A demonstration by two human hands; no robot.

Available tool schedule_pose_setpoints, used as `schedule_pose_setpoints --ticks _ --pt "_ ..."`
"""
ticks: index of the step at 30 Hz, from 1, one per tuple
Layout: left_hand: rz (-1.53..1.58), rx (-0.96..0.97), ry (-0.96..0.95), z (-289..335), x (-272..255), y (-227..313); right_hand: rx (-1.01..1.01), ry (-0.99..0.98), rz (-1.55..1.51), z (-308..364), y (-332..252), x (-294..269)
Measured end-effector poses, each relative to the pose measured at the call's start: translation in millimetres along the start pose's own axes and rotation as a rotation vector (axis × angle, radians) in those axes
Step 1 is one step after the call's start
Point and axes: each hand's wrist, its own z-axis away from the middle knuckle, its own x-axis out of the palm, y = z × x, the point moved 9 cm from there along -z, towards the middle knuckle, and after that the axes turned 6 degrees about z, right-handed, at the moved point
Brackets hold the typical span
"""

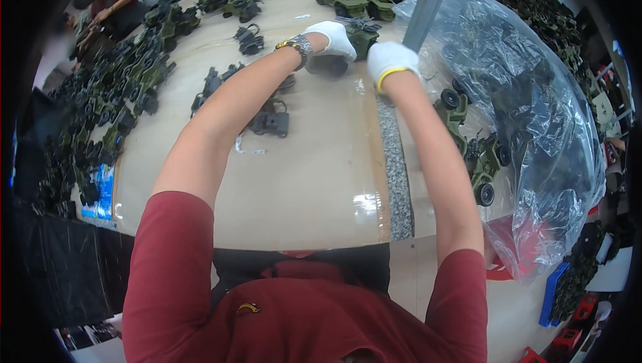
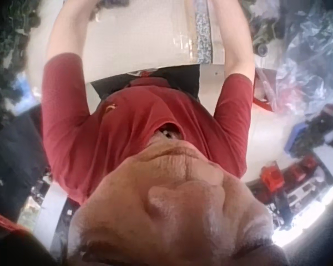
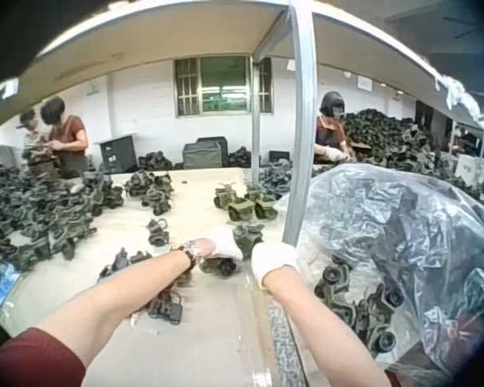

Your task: Assembling plastic toy military vehicles and placing them in plastic bags.

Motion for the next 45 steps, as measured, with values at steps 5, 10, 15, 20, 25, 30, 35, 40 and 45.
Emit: schedule_pose_setpoints --ticks 5,10,15,20,25,30,35,40,45 --pt "0.286 -0.019 0.261 51 -21 -51 0.093 0.210 -0.054 -73 7 53" --pt "1.111 0.055 0.341 179 -36 -50 0.220 -0.156 -0.114 -120 23 116" --pt "0.556 -0.083 0.398 306 -11 -47 0.174 -0.153 -0.068 -111 17 107" --pt "0.388 -0.237 0.345 328 38 -26 0.041 0.373 -0.249 -55 -10 21" --pt "0.505 -0.150 0.498 327 53 -19 -0.099 0.559 -0.865 87 -35 -43" --pt "0.649 -0.226 0.309 312 92 -50 0.006 0.675 -1.246 206 -12 -16" --pt "1.005 -0.172 0.159 272 117 -57 0.161 0.270 -1.640 245 -35 45" --pt "1.373 -0.307 0.010 288 124 -5 0.020 0.347 -1.479 254 -70 40" --pt "1.699 -0.270 0.090 296 125 14 0.014 0.401 -1.447 266 -64 23"
